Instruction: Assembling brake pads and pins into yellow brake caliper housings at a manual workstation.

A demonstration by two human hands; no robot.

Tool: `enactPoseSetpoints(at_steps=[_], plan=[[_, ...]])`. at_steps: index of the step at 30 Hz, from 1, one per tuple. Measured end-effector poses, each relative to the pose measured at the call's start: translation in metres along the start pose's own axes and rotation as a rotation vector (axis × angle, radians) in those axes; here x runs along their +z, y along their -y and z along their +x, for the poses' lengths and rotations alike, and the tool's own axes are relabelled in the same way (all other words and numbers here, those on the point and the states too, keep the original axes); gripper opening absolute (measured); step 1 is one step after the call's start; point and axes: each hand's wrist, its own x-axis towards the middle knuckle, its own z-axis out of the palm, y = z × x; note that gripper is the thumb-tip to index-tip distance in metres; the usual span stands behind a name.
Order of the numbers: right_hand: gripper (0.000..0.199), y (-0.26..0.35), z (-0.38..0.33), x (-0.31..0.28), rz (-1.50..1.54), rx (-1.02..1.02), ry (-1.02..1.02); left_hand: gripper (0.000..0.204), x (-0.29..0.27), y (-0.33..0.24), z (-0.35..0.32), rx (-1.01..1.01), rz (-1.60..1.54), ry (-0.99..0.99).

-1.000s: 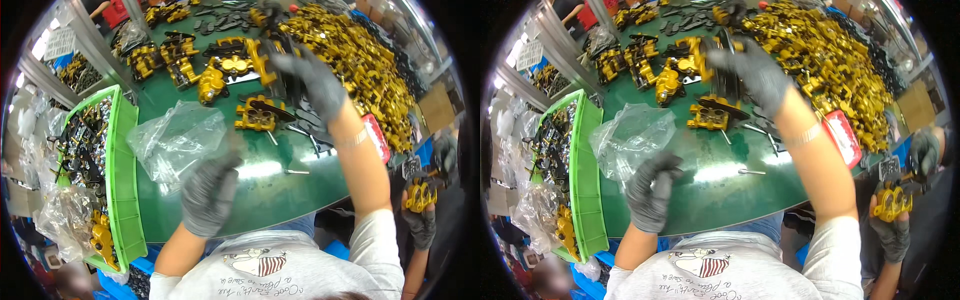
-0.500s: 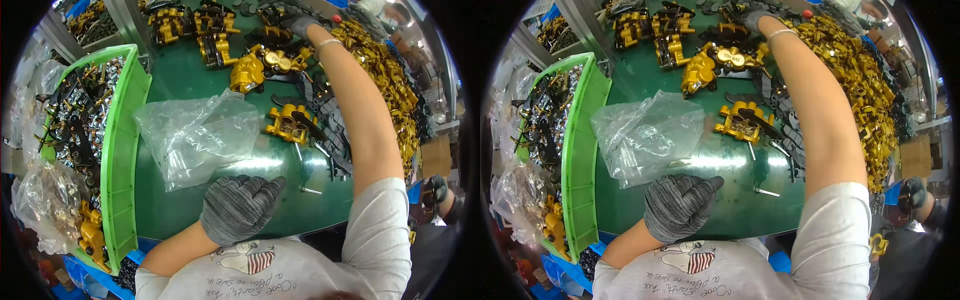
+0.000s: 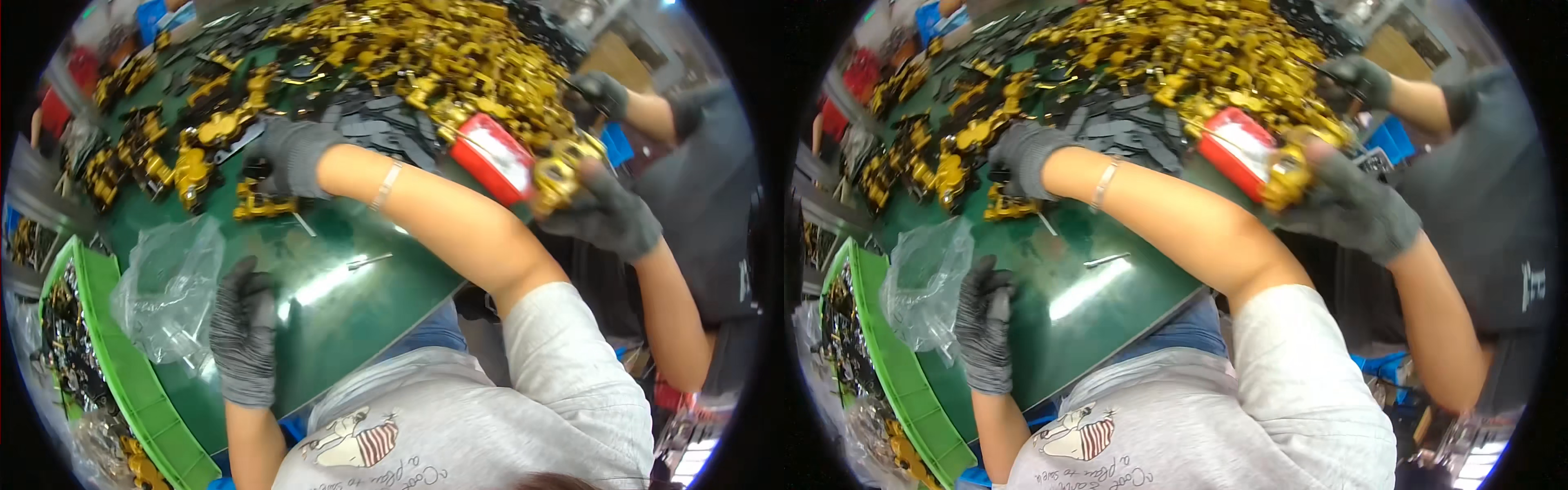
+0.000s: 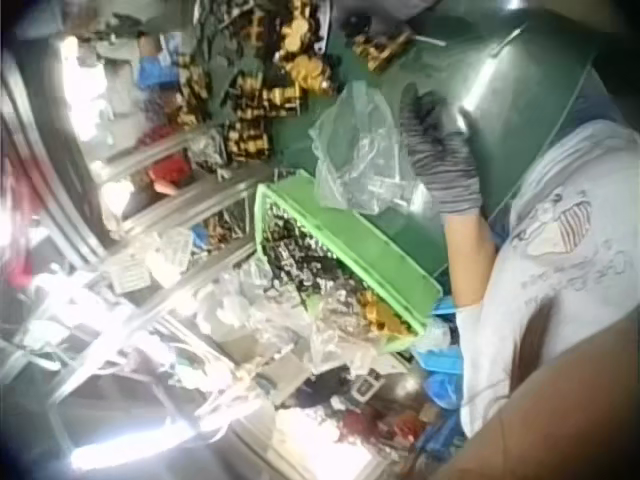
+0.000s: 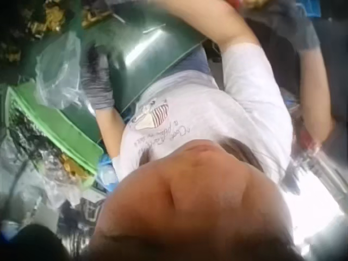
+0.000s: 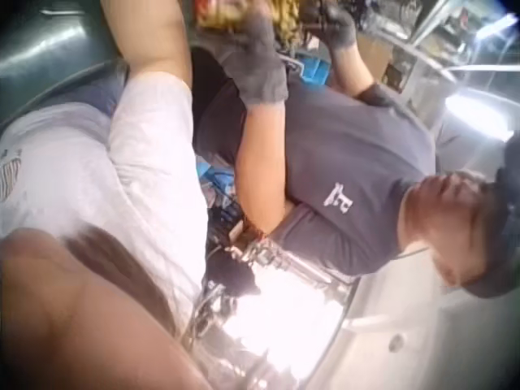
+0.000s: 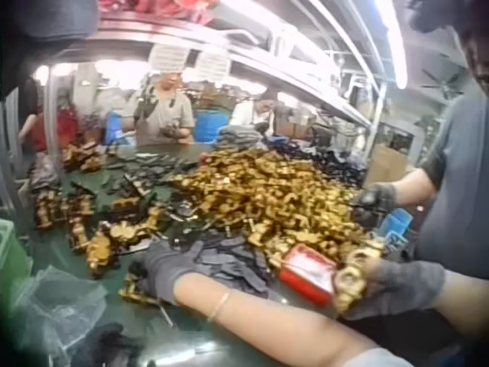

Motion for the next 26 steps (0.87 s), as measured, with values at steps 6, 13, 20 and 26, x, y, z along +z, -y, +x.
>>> enactPoseSetpoints(at_steps=[6, 13, 20, 26], plan=[[0.062, -0.002, -0.020, 0.029, 0.621, -0.034, -0.294, 0.068, 0.004, 0.019, 0.006, 0.032, -0.138, -0.053], [0.069, 0.045, -0.088, 0.060, 1.335, 0.094, -0.142, 0.078, 0.002, 0.019, 0.006, 0.431, -0.068, -0.293], [0.031, -0.006, -0.115, 0.063, 0.232, 0.091, -0.368, 0.072, -0.015, 0.018, 0.003, 0.082, 0.108, -0.047], [0.041, -0.050, -0.106, 0.072, 0.156, 0.172, -0.067, 0.071, -0.021, 0.006, 0.005, -0.105, 0.220, 0.057]])
